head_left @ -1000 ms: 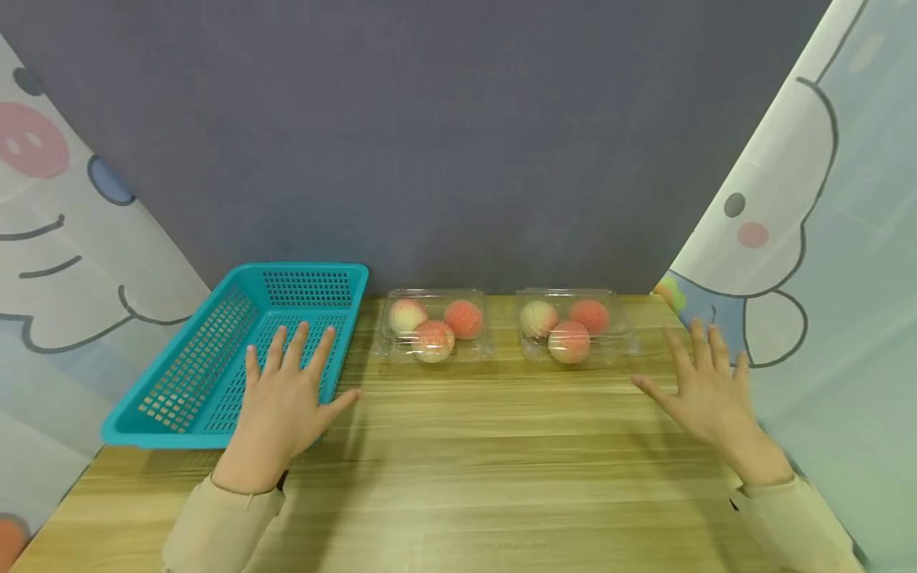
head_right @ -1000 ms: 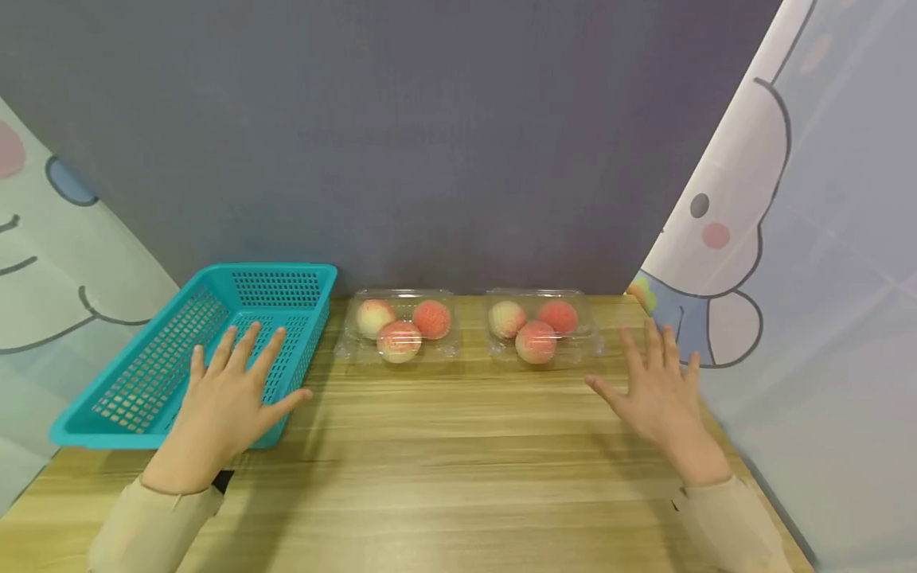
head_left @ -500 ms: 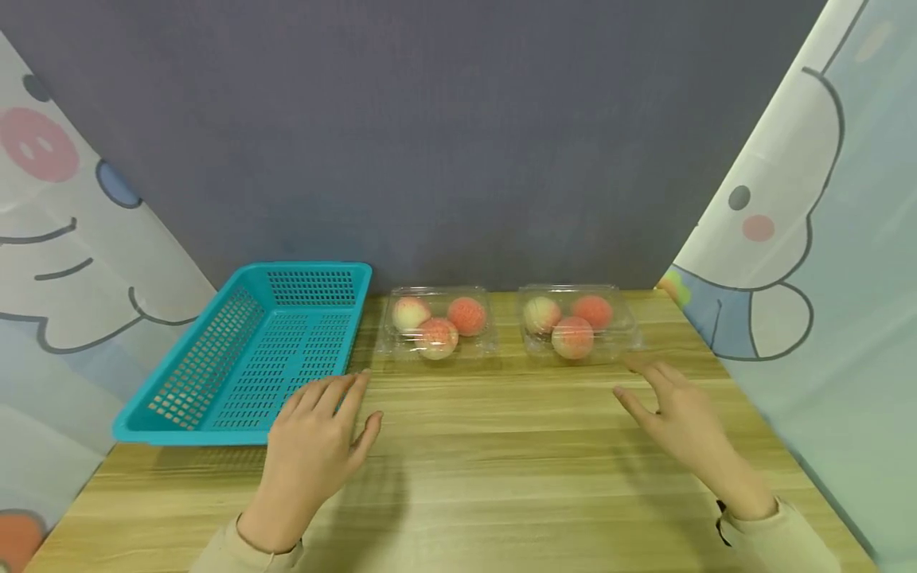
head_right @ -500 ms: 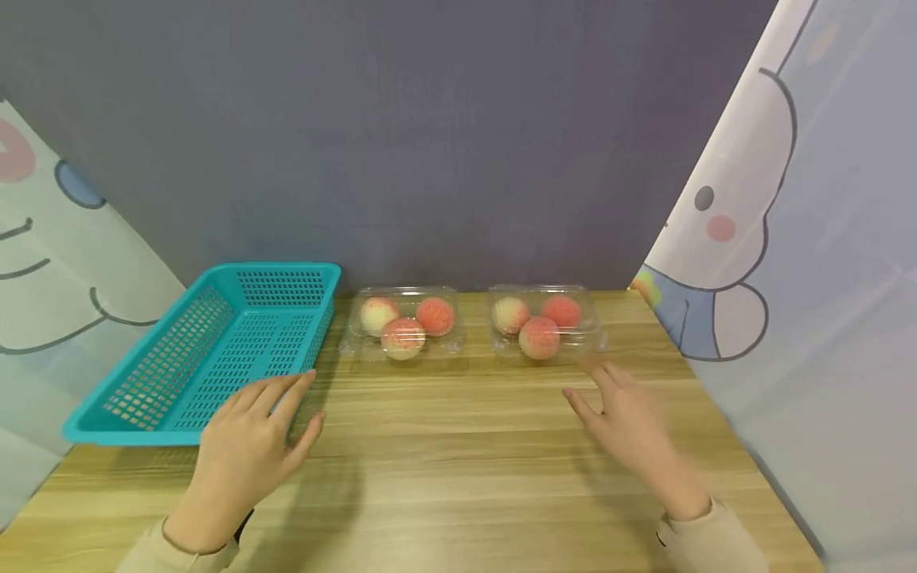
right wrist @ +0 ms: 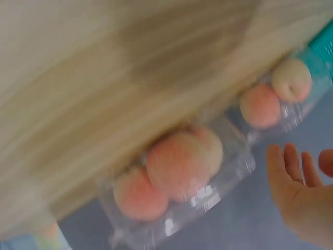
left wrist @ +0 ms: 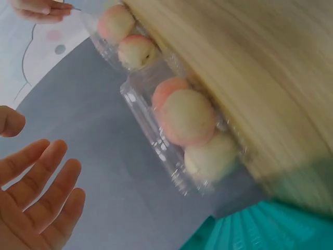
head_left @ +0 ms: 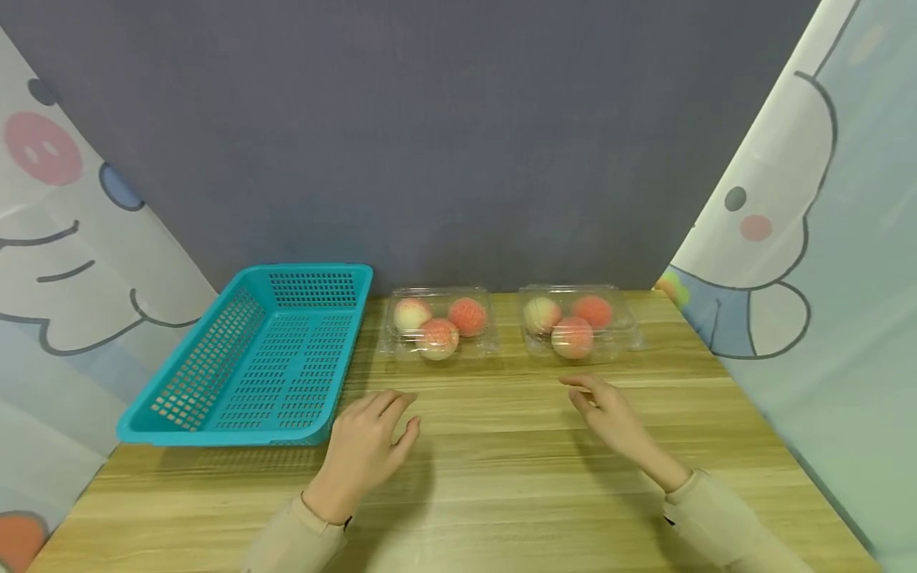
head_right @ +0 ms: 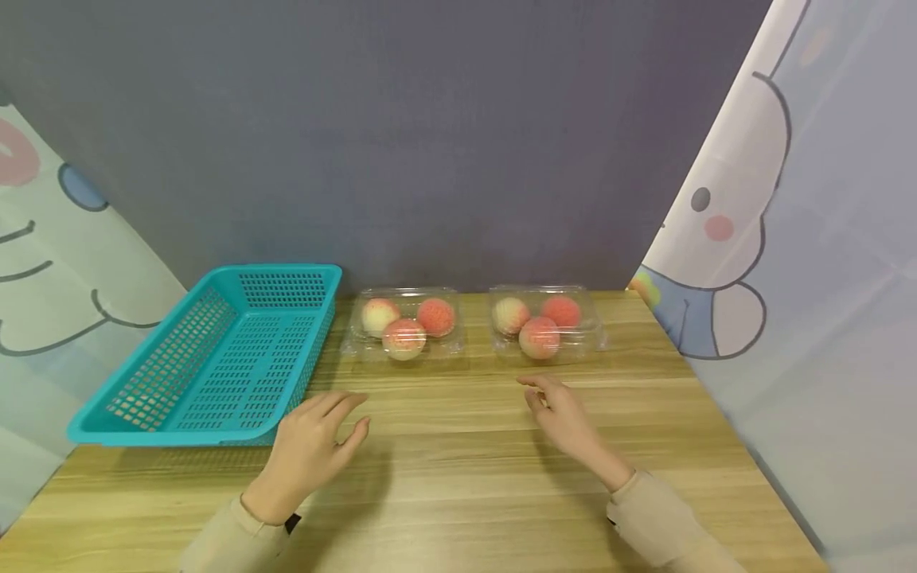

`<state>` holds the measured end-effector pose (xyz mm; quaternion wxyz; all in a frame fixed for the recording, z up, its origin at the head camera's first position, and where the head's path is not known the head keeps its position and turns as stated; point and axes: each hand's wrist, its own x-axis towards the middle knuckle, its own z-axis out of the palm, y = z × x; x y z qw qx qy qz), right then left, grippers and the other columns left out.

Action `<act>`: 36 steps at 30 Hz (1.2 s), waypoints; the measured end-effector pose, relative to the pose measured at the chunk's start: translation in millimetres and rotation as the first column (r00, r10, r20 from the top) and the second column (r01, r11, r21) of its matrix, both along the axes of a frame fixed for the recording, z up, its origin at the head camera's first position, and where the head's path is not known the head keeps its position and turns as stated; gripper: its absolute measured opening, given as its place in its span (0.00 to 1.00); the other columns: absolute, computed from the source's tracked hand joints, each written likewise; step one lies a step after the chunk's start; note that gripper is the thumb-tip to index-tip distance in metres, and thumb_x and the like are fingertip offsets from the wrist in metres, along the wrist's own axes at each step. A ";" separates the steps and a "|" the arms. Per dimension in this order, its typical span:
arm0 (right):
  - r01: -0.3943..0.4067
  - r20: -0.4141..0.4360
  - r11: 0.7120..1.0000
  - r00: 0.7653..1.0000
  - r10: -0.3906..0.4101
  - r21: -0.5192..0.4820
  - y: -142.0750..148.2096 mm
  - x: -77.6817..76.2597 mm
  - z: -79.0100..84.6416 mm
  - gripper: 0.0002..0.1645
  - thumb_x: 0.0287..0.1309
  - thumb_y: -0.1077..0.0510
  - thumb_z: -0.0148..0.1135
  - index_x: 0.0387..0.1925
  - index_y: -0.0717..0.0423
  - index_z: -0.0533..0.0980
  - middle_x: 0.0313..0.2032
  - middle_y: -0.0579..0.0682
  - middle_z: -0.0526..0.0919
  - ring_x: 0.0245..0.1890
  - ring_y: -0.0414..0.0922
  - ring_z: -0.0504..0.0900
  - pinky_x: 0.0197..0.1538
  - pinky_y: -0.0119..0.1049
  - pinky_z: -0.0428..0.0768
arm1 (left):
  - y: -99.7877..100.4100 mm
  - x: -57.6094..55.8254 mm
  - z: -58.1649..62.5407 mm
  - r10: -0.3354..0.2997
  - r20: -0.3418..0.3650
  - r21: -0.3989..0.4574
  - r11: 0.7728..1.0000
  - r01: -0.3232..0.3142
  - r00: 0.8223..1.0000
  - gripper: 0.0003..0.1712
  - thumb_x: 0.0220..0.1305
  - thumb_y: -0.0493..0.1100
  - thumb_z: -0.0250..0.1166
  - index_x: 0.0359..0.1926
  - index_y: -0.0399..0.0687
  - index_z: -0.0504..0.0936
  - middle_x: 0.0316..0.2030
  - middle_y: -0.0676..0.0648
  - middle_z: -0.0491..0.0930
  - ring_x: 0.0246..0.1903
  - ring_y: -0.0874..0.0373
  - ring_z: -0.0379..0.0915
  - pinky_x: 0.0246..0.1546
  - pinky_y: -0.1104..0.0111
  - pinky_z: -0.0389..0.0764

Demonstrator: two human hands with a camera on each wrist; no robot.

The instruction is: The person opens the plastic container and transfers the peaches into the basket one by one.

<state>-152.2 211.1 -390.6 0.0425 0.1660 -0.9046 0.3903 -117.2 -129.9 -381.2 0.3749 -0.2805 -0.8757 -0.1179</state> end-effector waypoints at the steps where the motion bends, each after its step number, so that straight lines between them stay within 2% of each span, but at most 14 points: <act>1: -0.023 0.029 0.999 0.999 0.023 -0.023 -4.0 -4.2 -2.9 0.19 0.64 0.64 0.47 0.56 0.67 0.69 0.54 0.64 0.73 0.52 0.61 0.74 0.51 0.53 0.75 | 1.4 -3.3 -1.9 -0.002 0.011 0.006 1.000 0.002 1.000 0.14 0.52 0.46 0.62 0.37 0.43 0.83 0.31 0.48 0.82 0.30 0.53 0.79 0.30 0.65 0.81; 5: -0.078 0.117 0.988 0.989 0.093 -0.130 -21.9 -21.9 -13.2 0.22 0.63 0.68 0.45 0.58 0.71 0.64 0.56 0.68 0.70 0.57 0.63 0.69 0.55 0.53 0.72 | 6.5 -17.8 -9.5 0.000 0.062 0.037 0.999 -0.002 0.998 0.11 0.49 0.44 0.66 0.36 0.45 0.84 0.30 0.50 0.82 0.27 0.56 0.80 0.24 0.68 0.80; 8: -0.093 0.139 0.983 0.983 0.115 -0.158 -36.8 -33.2 -20.4 0.23 0.63 0.68 0.45 0.59 0.73 0.62 0.57 0.70 0.69 0.58 0.63 0.67 0.58 0.54 0.69 | 8.8 -30.6 -15.2 0.006 0.095 0.054 0.998 -0.011 0.995 0.09 0.49 0.42 0.67 0.34 0.46 0.83 0.30 0.50 0.82 0.26 0.56 0.79 0.19 0.69 0.77; 11: -0.106 0.162 0.983 0.978 0.130 -0.149 -51.0 -42.4 -26.3 0.24 0.64 0.67 0.44 0.60 0.73 0.60 0.59 0.70 0.66 0.60 0.63 0.65 0.59 0.55 0.67 | 10.7 -44.1 -20.3 0.007 0.136 0.065 0.998 -0.016 0.991 0.08 0.50 0.40 0.67 0.34 0.45 0.83 0.30 0.49 0.82 0.26 0.56 0.79 0.19 0.70 0.77; 17: -0.110 0.277 0.975 0.947 0.161 -0.192 -71.0 -58.0 -32.6 0.30 0.66 0.63 0.44 0.66 0.69 0.51 0.65 0.67 0.57 0.65 0.62 0.58 0.63 0.56 0.61 | 20.1 -67.8 -21.3 0.009 0.232 0.093 0.995 -0.031 0.973 0.08 0.54 0.40 0.65 0.37 0.46 0.83 0.33 0.49 0.82 0.30 0.55 0.79 0.26 0.67 0.79; 21: -0.088 0.340 0.967 0.925 0.168 -0.237 -78.6 -69.2 -32.8 0.35 0.66 0.59 0.45 0.67 0.69 0.45 0.68 0.67 0.49 0.67 0.63 0.52 0.65 0.56 0.57 | 29.9 -80.4 -15.4 -0.002 0.255 0.093 0.995 -0.022 0.967 0.10 0.55 0.40 0.64 0.39 0.45 0.82 0.36 0.49 0.82 0.34 0.55 0.79 0.31 0.67 0.80; 28: 0.015 0.355 0.964 0.931 0.084 -0.267 -90.3 -88.7 -34.0 0.44 0.63 0.52 0.51 0.68 0.68 0.42 0.69 0.65 0.46 0.69 0.61 0.47 0.68 0.55 0.52 | 44.7 -100.4 -8.1 -0.040 0.238 0.073 0.997 0.023 0.971 0.15 0.52 0.39 0.67 0.42 0.40 0.81 0.44 0.45 0.79 0.46 0.51 0.75 0.44 0.64 0.79; 32: 0.028 0.372 0.948 0.923 0.097 -0.317 -96.4 -94.6 -34.6 0.49 0.61 0.48 0.54 0.69 0.64 0.37 0.70 0.62 0.41 0.70 0.59 0.43 0.68 0.55 0.49 | 49.0 -109.0 -9.2 -0.033 0.243 0.086 0.996 0.013 0.969 0.17 0.53 0.39 0.66 0.44 0.37 0.79 0.47 0.43 0.77 0.50 0.50 0.73 0.52 0.63 0.75; 36: 0.039 0.365 0.940 0.926 0.093 -0.338 -102.0 -99.8 -35.7 0.52 0.59 0.49 0.56 0.70 0.60 0.35 0.71 0.60 0.39 0.71 0.57 0.40 0.69 0.54 0.47 | 51.3 -114.1 -10.0 -0.005 0.262 0.080 0.997 -0.017 0.965 0.20 0.53 0.40 0.66 0.46 0.36 0.78 0.49 0.42 0.76 0.52 0.47 0.71 0.57 0.61 0.71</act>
